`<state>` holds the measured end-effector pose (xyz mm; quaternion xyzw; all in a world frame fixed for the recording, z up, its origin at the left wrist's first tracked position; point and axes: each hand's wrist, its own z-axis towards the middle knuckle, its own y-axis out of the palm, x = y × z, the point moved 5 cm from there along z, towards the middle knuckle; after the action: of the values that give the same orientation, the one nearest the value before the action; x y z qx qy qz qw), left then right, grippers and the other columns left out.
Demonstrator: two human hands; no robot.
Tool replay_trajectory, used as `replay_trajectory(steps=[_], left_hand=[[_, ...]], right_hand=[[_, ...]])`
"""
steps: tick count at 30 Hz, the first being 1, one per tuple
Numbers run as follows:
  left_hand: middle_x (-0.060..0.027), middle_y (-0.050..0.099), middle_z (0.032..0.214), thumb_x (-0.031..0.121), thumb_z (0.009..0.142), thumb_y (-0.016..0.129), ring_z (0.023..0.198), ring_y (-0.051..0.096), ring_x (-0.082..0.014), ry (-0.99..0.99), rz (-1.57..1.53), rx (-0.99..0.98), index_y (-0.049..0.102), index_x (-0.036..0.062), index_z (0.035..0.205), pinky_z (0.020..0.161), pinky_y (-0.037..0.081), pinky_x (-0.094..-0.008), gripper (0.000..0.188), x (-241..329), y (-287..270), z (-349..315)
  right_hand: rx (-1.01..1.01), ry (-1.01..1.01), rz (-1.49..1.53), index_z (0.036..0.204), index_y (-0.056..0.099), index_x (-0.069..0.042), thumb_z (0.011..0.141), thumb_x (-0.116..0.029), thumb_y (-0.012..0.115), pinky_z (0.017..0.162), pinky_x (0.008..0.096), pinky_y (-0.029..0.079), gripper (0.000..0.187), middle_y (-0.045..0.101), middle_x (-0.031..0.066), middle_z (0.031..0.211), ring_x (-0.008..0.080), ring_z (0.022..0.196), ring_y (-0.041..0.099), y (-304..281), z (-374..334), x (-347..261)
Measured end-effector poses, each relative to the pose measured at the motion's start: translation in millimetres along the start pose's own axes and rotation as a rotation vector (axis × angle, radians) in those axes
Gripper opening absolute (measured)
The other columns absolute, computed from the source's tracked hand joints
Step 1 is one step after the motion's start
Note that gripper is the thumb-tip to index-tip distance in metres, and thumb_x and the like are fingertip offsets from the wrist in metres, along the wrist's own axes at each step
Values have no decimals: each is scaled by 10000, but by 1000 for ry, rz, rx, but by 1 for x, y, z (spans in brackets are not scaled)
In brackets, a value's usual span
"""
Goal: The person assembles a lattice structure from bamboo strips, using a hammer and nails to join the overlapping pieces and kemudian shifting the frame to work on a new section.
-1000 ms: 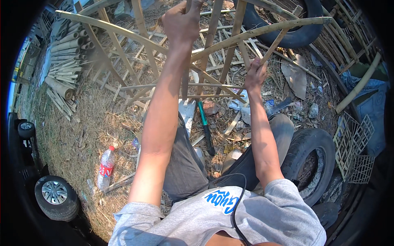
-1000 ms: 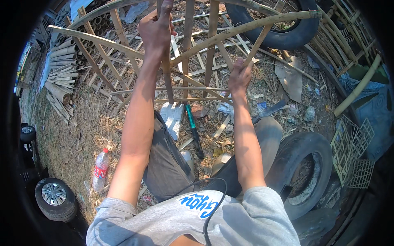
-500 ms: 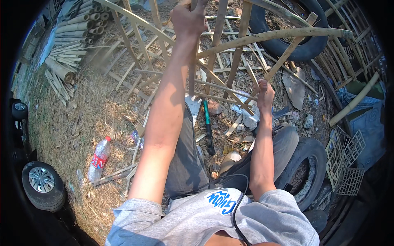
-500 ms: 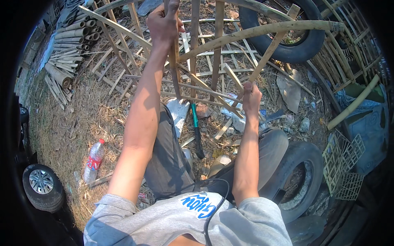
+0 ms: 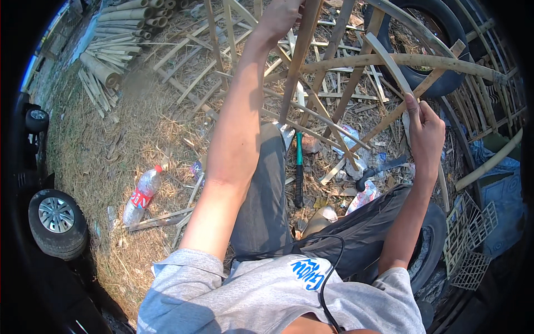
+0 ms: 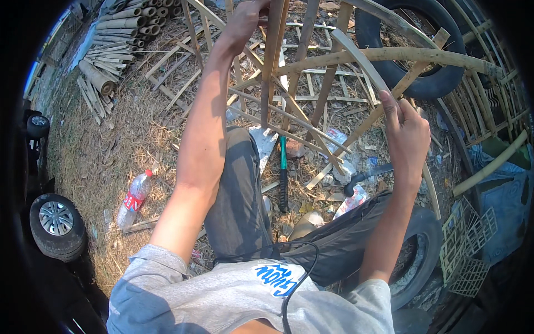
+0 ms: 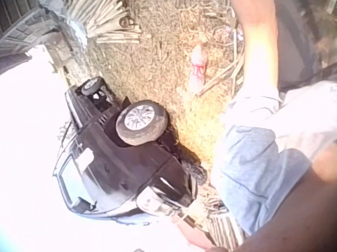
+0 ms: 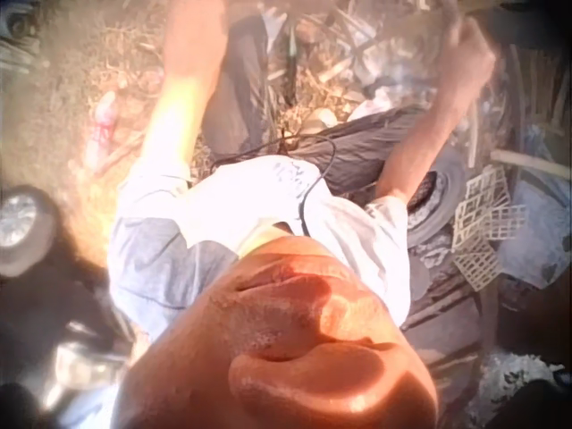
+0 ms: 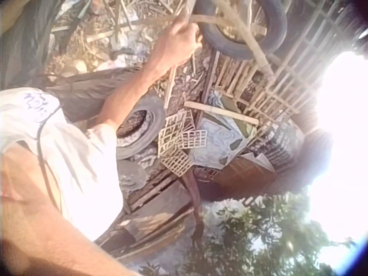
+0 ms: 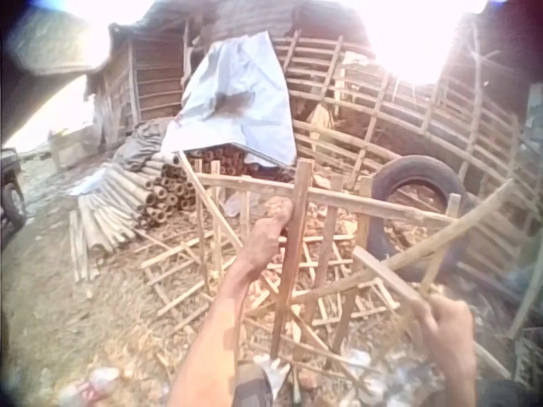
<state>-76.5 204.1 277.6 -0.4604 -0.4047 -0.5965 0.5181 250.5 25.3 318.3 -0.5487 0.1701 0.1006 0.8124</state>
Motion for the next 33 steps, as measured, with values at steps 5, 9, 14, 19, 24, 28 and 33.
replay_trajectory(steps=[5, 9, 14, 19, 24, 28, 33], left_hand=[[-46, 676, 1067, 546, 1011, 483, 945, 628, -173, 241, 129, 78, 662, 52, 1179, 794, 533, -355, 552, 26, 7, -8], [-62, 668, 1013, 428, 986, 606, 922, 630, -167, 190, 235, 31, 642, 27, 1130, 793, 525, -323, 428, 32, 6, -12], [-84, 692, 949, 344, 950, 676, 881, 650, -172, 73, 240, 7, 656, 11, 1099, 774, 527, -333, 365, 39, 12, -27], [-102, 716, 889, 346, 910, 721, 842, 676, -186, 169, 417, 132, 682, -16, 1045, 747, 532, -341, 387, 51, 19, -28], [-117, 726, 881, 299, 767, 859, 787, 688, -202, 168, 617, 368, 690, -15, 1053, 719, 541, -348, 457, 57, 20, -40], [-124, 736, 883, 199, 792, 824, 794, 707, -190, 249, 496, 346, 688, 12, 1085, 704, 549, -337, 374, 55, 17, -34], [-135, 726, 916, 224, 751, 878, 832, 712, -209, 88, 549, 381, 617, -20, 1153, 721, 567, -345, 538, 56, 24, -37]], right_hand=[[-49, -34, 30, 813, 616, -7, 1010, -546, 512, 599, 450, 445, 584, 559, 172, 593, 380, 579, 567, 12, 2, -24], [-60, -59, 103, 798, 586, -11, 1017, -533, 506, 549, 465, 418, 572, 537, 171, 571, 392, 536, 531, 40, -11, -18], [-135, -71, 38, 790, 601, -9, 992, -510, 566, 571, 460, 471, 541, 570, 193, 582, 412, 589, 606, 69, -19, -31], [-257, -55, 100, 845, 682, 12, 988, -530, 557, 587, 456, 495, 574, 597, 178, 579, 392, 595, 652, 73, -15, -34], [-276, 1, 85, 927, 734, 26, 925, -597, 616, 649, 421, 515, 635, 602, 162, 592, 289, 634, 682, 49, 1, 1], [-147, 30, 144, 867, 724, 25, 902, -580, 670, 592, 391, 451, 608, 584, 119, 574, 224, 549, 524, 40, 5, 27], [-85, 36, 244, 755, 654, 40, 896, -573, 689, 514, 342, 352, 630, 474, 44, 537, 128, 531, 409, 33, 13, 51]])
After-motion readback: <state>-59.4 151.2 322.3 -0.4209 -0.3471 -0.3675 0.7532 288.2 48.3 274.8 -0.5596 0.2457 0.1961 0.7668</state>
